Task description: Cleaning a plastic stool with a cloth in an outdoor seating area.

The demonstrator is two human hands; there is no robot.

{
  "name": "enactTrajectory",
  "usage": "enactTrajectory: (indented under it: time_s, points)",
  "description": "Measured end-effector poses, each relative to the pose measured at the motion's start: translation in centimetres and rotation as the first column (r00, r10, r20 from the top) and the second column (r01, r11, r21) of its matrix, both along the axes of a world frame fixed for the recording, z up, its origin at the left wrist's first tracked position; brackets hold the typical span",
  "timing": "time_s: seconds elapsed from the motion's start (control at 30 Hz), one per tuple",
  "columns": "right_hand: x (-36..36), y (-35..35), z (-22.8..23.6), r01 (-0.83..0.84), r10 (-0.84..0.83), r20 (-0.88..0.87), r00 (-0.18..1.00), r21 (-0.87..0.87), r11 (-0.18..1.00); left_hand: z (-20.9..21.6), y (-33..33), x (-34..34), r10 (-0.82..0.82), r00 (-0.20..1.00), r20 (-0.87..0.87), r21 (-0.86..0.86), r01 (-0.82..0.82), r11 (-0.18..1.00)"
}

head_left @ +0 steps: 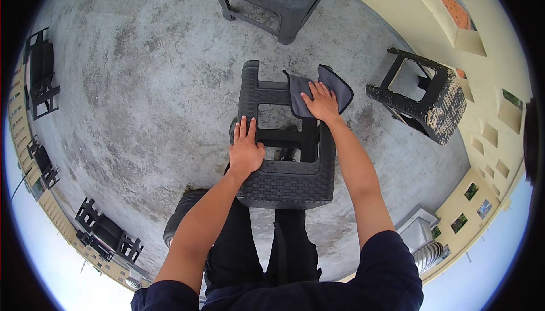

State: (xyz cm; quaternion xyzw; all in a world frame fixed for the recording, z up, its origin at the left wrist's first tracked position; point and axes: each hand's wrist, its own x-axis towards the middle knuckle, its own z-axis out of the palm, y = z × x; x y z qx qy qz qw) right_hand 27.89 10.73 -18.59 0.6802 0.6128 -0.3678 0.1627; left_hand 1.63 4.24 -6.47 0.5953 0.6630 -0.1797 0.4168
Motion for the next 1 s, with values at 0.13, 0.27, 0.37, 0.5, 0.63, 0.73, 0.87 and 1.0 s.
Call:
enactTrajectory:
  time_s: [0.13,0.27,0.37,0.5,0.63,0.73,0.87,1.0]
  points:
    - [2.2,-0.5,0.5,0.083,-0.077,0.070,0.995,-0.092,0.992,0.5,1.3,1.7,-0.077,0.995,-0.060,-0.096,0.071,0.993]
    - [-2.4,0.3,0.4,0.020,-0.017,0.058,0.998,-0.054,0.998,0.6,1.3,1.4,-0.092,0.993,-0.078,-0.103,0.084,0.991]
    - [-8.5,1.1,-0.2,-0.077,0.078,-0.065,0.995,0.019,0.997,0.4,1.2,1.2,-0.092,0.993,-0.080,-0.093,0.084,0.992]
    - [-14.7,2.9,-1.5,-0.067,0.071,-0.139,0.988,0.030,0.997,0.0,1.3,1.6,-0.092,0.994,-0.065,-0.087,0.087,0.992]
    - [-13.8,2.3,-1.0,-0.079,0.085,-0.228,0.970,0.034,0.996,0.0,0.6,0.5,-0.058,0.996,-0.065,-0.067,0.053,0.996]
    - [-10.0,1.5,-0.3,-0.078,0.081,-0.151,0.985,0.028,0.997,-0.2,0.0,-0.3,-0.022,0.999,-0.023,-0.030,0.022,0.999]
    - [-1.6,0.5,0.9,-0.049,0.051,0.042,0.998,-0.038,0.998,-0.3,0.3,0.1,-0.016,1.000,-0.011,-0.030,0.016,0.999]
    - [2.8,-1.0,1.3,0.066,-0.060,0.062,0.996,-0.101,0.993,1.0,1.6,1.8,-0.090,0.994,-0.062,-0.114,0.083,0.990]
